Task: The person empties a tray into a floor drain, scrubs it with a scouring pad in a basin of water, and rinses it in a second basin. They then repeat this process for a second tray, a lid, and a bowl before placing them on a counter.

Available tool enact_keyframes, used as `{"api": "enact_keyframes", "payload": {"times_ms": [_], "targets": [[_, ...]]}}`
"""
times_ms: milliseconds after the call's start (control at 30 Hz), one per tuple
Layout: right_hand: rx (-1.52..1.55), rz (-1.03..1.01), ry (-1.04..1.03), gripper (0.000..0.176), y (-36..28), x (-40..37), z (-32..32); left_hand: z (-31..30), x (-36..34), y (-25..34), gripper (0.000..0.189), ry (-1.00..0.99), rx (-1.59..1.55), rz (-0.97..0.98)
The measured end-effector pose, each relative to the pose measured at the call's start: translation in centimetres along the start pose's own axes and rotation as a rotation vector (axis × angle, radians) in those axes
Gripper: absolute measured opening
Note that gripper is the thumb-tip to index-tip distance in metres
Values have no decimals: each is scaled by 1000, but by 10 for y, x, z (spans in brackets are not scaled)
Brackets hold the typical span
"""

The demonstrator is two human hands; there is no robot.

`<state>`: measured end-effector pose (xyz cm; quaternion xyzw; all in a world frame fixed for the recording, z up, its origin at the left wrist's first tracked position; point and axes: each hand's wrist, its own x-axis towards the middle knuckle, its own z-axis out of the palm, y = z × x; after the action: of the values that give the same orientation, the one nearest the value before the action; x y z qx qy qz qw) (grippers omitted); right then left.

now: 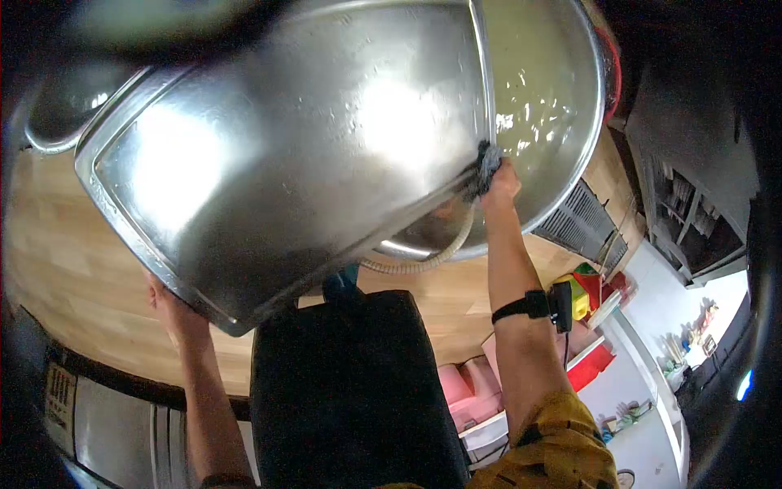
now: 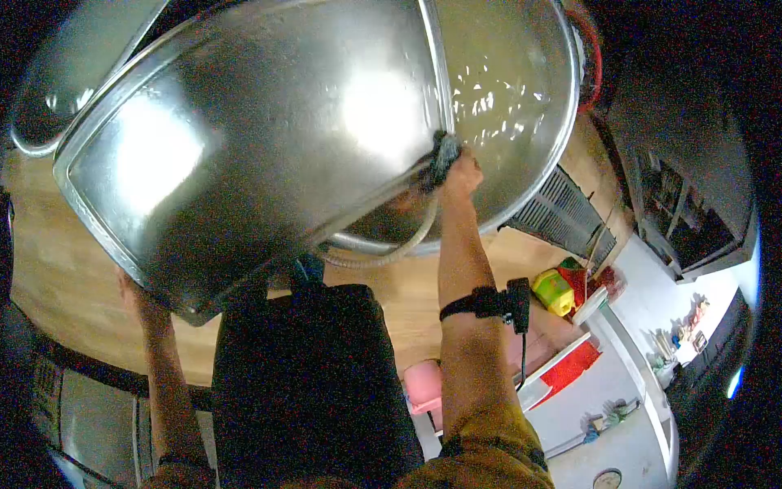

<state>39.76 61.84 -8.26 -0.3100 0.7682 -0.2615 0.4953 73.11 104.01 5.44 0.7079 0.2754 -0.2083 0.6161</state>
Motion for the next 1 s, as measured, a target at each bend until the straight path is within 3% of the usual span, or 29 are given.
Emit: {"api": "enact_keyframes", "payload": {"times_ms": [33, 67, 100, 133, 167, 233, 267, 333, 433, 500, 533, 633, 733, 767, 800, 833, 900, 933, 1000], "targets": [[4, 2, -1, 33, 1, -5, 3, 0, 0, -9, 32, -20, -64, 2], [-6, 67, 138, 33, -13, -39, 29, -23, 14, -44, 30, -110, -153, 59], [-21, 140, 277, 34, -24, -73, 53, -17, 13, -43, 30, -103, -146, 68], [-33, -24, 244, 39, -25, -94, 68, 1, 8, -45, 31, -81, 28, 271], [-40, -3, 239, 39, -17, -100, 63, 16, 3, -44, 31, -58, 212, 468], [-228, -113, -72, 34, -15, -96, 49, 49, -2, -19, 32, -48, -134, 111], [-496, -350, -262, 25, 7, -52, 17, 71, -12, -7, 34, -23, -139, 141], [-644, -574, -476, 18, 8, -13, -20, 77, -7, -8, 36, -117, -160, 191], [-651, -428, -387, 20, -7, -2, -34, 87, -11, -9, 36, -206, -133, 181], [-1329, -613, -83, 21, 0, -3, -39, 98, -13, -7, 35, -178, -194, 36], [-1327, -603, -81, 21, 3, -6, -42, 100, -11, -7, 35, -183, -186, 34], [-621, 26, -579, 22, -6, -46, -35, 101, -5, -6, 35, -237, -145, -67], [-81, -66, -678, 24, -29, -166, -20, 97, 6, -18, 34, -449, -174, -64], [-264, -155, -775, 31, -49, -215, -2, 95, 16, -29, 47, -437, -69, -89], [-243, -240, -768, 29, -27, -254, 14, 98, 14, -35, 47, -396, -105, -106], [-402, -657, -824, 36, -32, -294, 36, 104, 6, -35, 46, -351, -139, -126], [-521, -1038, -849, 43, -16, -346, 70, 122, -25, -10, 46, -547, -370, -234], [-514, -1044, -843, 43, -13, -346, 71, 120, -21, -11, 36, -581, -356, -221], [-628, -1116, -565, 49, -11, -348, 76, 125, -36, 18, 35, -505, -270, -245]]}}
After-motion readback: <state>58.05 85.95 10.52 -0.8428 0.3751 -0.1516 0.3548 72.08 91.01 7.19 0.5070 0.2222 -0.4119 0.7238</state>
